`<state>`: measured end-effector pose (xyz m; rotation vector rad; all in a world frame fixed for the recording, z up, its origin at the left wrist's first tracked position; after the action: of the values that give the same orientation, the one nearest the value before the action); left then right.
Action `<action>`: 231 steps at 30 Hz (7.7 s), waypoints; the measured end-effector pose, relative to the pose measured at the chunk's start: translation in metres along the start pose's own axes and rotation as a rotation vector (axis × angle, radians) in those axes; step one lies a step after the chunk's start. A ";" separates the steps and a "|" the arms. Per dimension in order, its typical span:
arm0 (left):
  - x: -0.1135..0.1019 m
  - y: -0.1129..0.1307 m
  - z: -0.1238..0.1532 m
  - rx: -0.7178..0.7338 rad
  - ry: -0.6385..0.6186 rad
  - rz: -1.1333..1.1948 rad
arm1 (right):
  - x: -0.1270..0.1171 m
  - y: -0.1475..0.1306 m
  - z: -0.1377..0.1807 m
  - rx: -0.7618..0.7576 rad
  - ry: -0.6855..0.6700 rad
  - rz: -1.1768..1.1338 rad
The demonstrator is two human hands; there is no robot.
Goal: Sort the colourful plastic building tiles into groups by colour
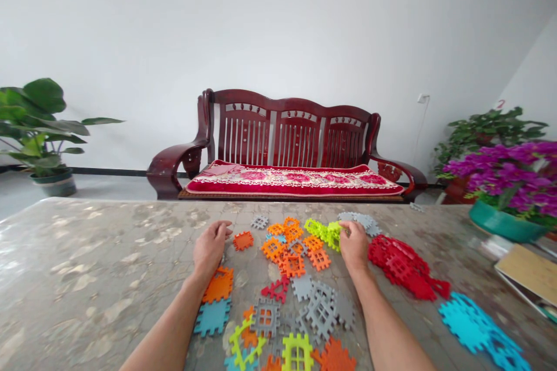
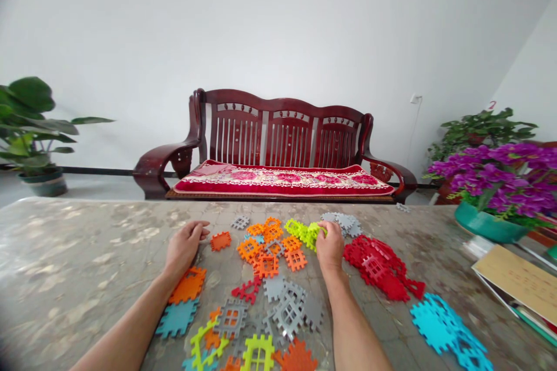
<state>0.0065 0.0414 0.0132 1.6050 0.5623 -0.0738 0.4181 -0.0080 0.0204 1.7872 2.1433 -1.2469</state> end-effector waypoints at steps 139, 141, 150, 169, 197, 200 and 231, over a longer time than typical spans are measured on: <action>0.000 0.005 0.002 0.017 -0.029 -0.150 | -0.013 -0.057 -0.005 0.057 -0.388 -0.041; 0.000 0.006 0.002 0.016 -0.030 -0.149 | -0.012 -0.060 -0.002 0.050 -0.402 -0.057; 0.001 0.007 0.005 0.009 -0.024 -0.115 | -0.017 -0.145 0.045 -0.273 -0.742 -0.294; 0.003 0.005 0.003 0.017 -0.022 -0.100 | -0.059 -0.217 0.205 -1.243 -0.788 -0.183; 0.002 0.006 0.003 0.021 -0.031 -0.100 | -0.087 -0.166 0.140 -0.561 -0.976 0.039; 0.002 0.005 0.003 0.013 -0.033 -0.104 | -0.082 -0.159 0.116 -0.455 -0.926 -0.069; 0.000 0.007 0.003 0.002 -0.035 -0.150 | 0.006 0.004 0.003 -0.076 -0.315 0.139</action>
<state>0.0098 0.0386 0.0196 1.5588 0.6553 -0.2145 0.4180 -0.0047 0.0133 1.5584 1.8381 -1.2934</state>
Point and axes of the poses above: each hand's wrist, its own z-axis away from the middle knuckle, its own x-axis out of the palm, y = z × x, the point moved 4 cm from there along -z, towards the middle knuckle, and after that the axes turned 10 degrees about z, right-handed, at the moved point
